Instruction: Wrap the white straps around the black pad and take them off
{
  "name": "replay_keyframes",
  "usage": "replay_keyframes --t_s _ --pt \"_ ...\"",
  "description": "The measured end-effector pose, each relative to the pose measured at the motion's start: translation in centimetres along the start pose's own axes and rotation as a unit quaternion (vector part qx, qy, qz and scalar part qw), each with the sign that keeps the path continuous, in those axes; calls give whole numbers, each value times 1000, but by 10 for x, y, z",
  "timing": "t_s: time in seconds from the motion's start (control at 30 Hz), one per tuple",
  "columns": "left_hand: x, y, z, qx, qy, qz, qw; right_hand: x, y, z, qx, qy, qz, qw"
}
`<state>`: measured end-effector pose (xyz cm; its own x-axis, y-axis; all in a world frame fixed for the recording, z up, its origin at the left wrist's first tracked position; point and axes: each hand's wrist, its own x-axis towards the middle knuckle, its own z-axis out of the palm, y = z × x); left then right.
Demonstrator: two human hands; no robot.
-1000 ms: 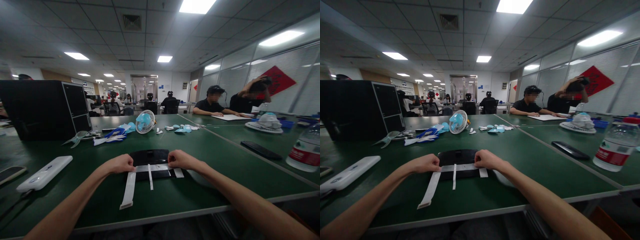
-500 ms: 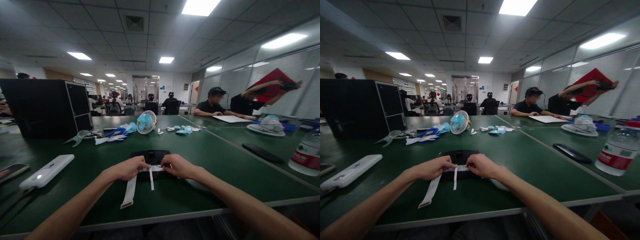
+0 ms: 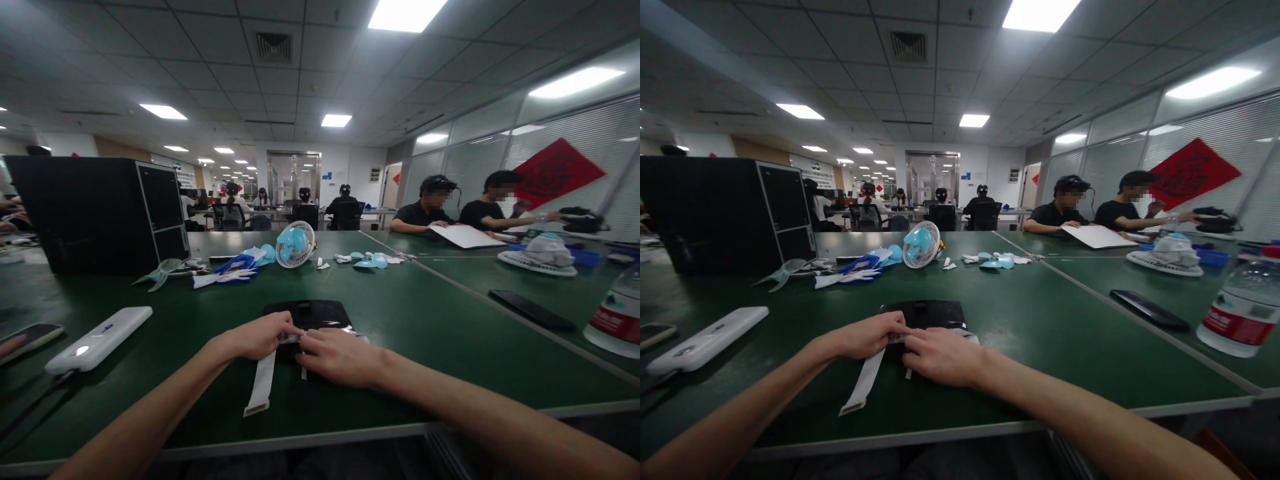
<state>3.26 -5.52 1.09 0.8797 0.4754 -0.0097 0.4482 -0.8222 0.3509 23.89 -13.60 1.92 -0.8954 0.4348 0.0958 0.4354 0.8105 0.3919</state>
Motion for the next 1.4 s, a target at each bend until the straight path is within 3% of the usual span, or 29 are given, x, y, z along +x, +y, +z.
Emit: replay_keyframes --t_s 0.33,0.5,1.17,1.4 --pt "0 0 0 14 3 2 1000 -7 -7 18 67 69 97 991" --pt "0 1 1 15 10 4 1000 -9 -8 21 91 72 132 984" --pt "0 9 -1 18 1 -25 1000 -11 -14 18 125 80 104 983" --pt "0 8 0 28 5 -5 1000 -14 -16 11 154 67 92 981"
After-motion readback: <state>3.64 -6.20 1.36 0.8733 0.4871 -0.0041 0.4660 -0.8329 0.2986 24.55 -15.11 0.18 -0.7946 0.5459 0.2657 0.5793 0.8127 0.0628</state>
